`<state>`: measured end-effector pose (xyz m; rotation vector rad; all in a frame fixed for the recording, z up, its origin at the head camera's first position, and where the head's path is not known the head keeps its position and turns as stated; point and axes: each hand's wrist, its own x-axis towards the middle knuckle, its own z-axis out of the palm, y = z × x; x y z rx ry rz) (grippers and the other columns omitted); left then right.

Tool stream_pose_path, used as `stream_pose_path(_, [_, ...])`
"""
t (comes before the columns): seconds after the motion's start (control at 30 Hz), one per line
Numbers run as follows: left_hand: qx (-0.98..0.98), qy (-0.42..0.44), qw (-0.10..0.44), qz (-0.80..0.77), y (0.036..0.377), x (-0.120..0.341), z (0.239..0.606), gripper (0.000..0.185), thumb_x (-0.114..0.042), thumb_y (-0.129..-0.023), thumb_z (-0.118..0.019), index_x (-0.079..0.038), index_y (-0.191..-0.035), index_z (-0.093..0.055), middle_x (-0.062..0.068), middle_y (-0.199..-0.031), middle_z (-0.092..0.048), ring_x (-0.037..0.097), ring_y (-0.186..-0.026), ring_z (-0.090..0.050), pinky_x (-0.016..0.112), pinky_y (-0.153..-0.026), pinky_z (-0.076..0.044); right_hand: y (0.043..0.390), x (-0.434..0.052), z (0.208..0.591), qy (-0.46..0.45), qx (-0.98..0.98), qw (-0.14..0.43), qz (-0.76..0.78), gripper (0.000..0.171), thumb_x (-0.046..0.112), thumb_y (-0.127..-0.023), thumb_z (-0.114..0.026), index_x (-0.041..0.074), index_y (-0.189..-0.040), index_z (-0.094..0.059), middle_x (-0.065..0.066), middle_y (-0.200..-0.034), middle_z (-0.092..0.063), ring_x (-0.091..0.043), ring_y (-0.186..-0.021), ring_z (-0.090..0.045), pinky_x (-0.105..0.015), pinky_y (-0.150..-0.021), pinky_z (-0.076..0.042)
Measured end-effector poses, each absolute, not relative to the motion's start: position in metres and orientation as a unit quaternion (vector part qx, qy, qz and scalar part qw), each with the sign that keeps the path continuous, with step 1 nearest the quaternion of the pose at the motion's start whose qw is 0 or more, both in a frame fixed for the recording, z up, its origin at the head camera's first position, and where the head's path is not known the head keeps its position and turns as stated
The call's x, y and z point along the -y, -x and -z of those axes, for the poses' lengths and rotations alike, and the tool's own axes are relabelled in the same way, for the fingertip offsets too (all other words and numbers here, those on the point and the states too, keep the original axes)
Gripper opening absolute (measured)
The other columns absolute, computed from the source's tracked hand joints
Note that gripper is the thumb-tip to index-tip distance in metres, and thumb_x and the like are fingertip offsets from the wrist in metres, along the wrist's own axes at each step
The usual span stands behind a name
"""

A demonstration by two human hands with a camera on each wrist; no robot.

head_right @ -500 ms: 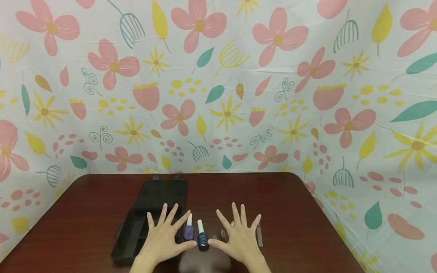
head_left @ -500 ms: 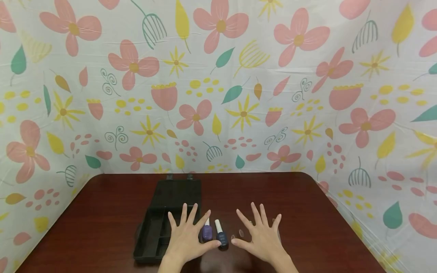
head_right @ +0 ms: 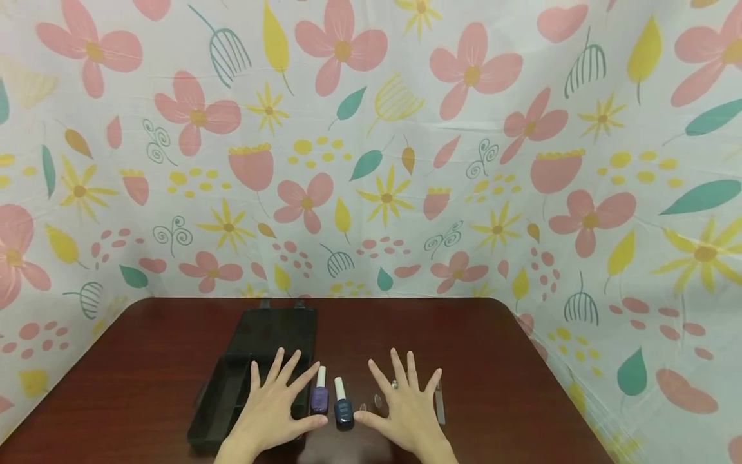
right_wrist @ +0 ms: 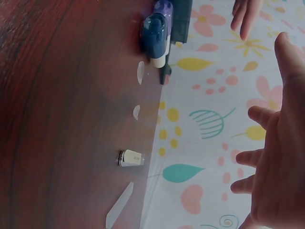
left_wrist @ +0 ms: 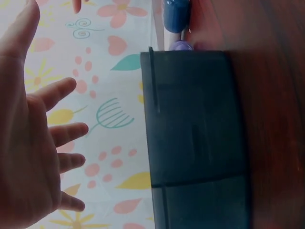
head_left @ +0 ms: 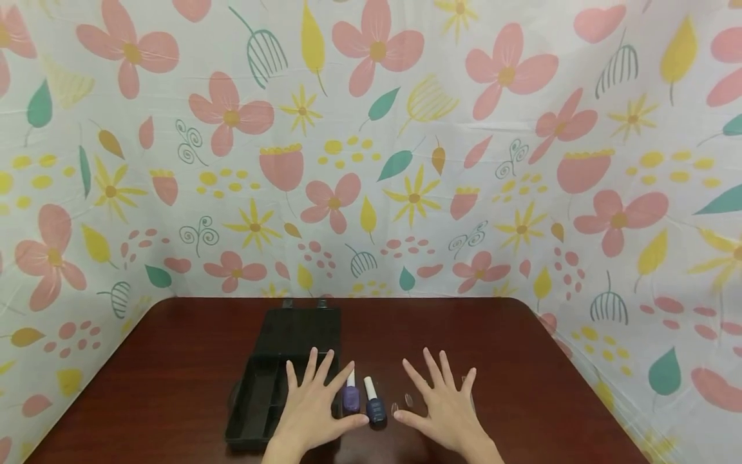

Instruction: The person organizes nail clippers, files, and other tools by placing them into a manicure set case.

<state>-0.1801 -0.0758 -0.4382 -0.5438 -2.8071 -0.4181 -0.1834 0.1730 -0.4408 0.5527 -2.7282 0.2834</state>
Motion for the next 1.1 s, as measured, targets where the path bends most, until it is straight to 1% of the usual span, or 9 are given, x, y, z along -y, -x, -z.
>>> stream_pose_path(0.17, [0.961, 0.193, 0.133, 0.145, 0.181, 0.078, 0.44, 0.083, -0.081, -0.07, -0.033, -0.031, -0.137, -0.039, 0.011, -0.141, -0.03, 0.038, -0.131, -0.01, 0.068, -0.09, -0.001, 0.185, -0.174, 0.443, -0.205, 0.955, 0.176, -0.121, 0.077, 0.066, -0.074, -0.054, 0.029, -0.139, -0.034, -0.012, -0.144, -0.022, -0.04, -0.129, -0.012, -0.072, -0.083, 0.003])
stream_pose_path(0.23, [0.96, 0.193, 0.135, 0.15, 0.182, 0.08, 0.44, 0.083, -0.08, -0.07, -0.033, -0.031, -0.137, -0.038, 0.011, -0.141, -0.029, 0.037, -0.131, -0.01, 0.067, -0.09, -0.001, 0.186, -0.174, 0.443, -0.21, 0.953, 0.18, -0.127, 0.077, 0.065, -0.074, -0.054, 0.029, -0.139, -0.035, -0.011, -0.144, -0.022, -0.039, -0.13, -0.012, -0.072, -0.083, 0.002])
stream_pose_path(0.3, [0.959, 0.194, 0.134, 0.158, 0.182, 0.081, 0.44, 0.083, -0.08, -0.07, -0.034, -0.031, -0.137, -0.038, 0.011, -0.141, -0.029, 0.037, -0.131, -0.009, 0.067, -0.091, -0.001, 0.186, -0.174, 0.444, -0.217, 0.949, 0.187, -0.131, 0.077, 0.064, -0.074, -0.055, 0.029, -0.139, -0.035, -0.01, -0.144, -0.022, -0.039, -0.13, -0.013, -0.073, -0.083, 0.001])
stream_pose_path(0.43, [0.955, 0.203, 0.133, 0.169, 0.183, 0.086, 0.44, 0.081, -0.079, -0.071, -0.036, -0.031, -0.137, -0.038, 0.011, -0.14, -0.03, 0.035, -0.131, -0.009, 0.067, -0.091, -0.001, 0.185, -0.175, 0.446, -0.225, 0.944, 0.195, -0.145, 0.075, 0.059, -0.074, -0.06, 0.029, -0.138, -0.036, -0.008, -0.145, -0.021, -0.038, -0.13, -0.013, -0.072, -0.085, -0.003])
stream_pose_path(0.63, [0.954, 0.206, 0.14, 0.166, 0.183, 0.091, 0.442, 0.08, -0.078, -0.071, -0.038, -0.03, -0.135, -0.041, 0.01, -0.139, -0.033, 0.035, -0.131, -0.012, 0.067, -0.091, -0.004, 0.186, -0.177, 0.447, -0.219, 0.944, 0.191, -0.155, 0.074, 0.056, -0.073, -0.063, 0.03, -0.137, -0.037, -0.004, -0.145, -0.021, -0.035, -0.131, -0.013, -0.069, -0.087, -0.009])
stream_pose_path(0.8, [0.953, 0.202, 0.146, 0.173, 0.182, 0.095, 0.444, 0.077, -0.073, -0.072, -0.047, -0.029, -0.135, -0.042, 0.01, -0.139, -0.034, 0.034, -0.131, -0.011, 0.066, -0.092, -0.004, 0.186, -0.178, 0.449, -0.223, 0.943, 0.193, -0.156, 0.074, 0.055, -0.073, -0.063, 0.029, -0.137, -0.038, -0.003, -0.145, -0.023, -0.035, -0.13, -0.015, -0.069, -0.087, -0.011])
stream_pose_path(0.87, [0.952, 0.201, 0.148, 0.175, 0.181, 0.097, 0.445, 0.077, -0.072, -0.072, -0.048, -0.028, -0.135, -0.043, 0.009, -0.139, -0.033, 0.033, -0.131, -0.012, 0.066, -0.092, -0.003, 0.185, -0.179, 0.45, -0.223, 0.944, 0.189, -0.156, 0.073, 0.055, -0.074, -0.063, 0.029, -0.137, -0.038, -0.003, -0.145, -0.022, -0.035, -0.13, -0.015, -0.069, -0.087, -0.011])
stream_pose_path(1.03, [0.954, 0.196, 0.152, 0.17, 0.18, 0.102, 0.447, 0.079, -0.075, -0.072, -0.043, -0.026, -0.134, -0.044, 0.008, -0.139, -0.034, 0.033, -0.131, -0.014, 0.065, -0.093, -0.003, 0.185, -0.181, 0.45, -0.219, 0.947, 0.174, -0.158, 0.074, 0.055, -0.075, -0.062, 0.03, -0.139, -0.035, -0.002, -0.145, -0.02, -0.035, -0.13, -0.014, -0.069, -0.088, -0.01])
stream_pose_path(1.1, [0.955, 0.192, 0.155, 0.167, 0.18, 0.105, 0.448, 0.079, -0.074, -0.072, -0.043, -0.025, -0.133, -0.045, 0.009, -0.138, -0.035, 0.033, -0.131, -0.015, 0.065, -0.093, -0.004, 0.186, -0.181, 0.451, -0.219, 0.947, 0.173, -0.16, 0.074, 0.055, -0.075, -0.062, 0.03, -0.139, -0.034, -0.002, -0.145, -0.02, -0.034, -0.131, -0.014, -0.068, -0.088, -0.01])
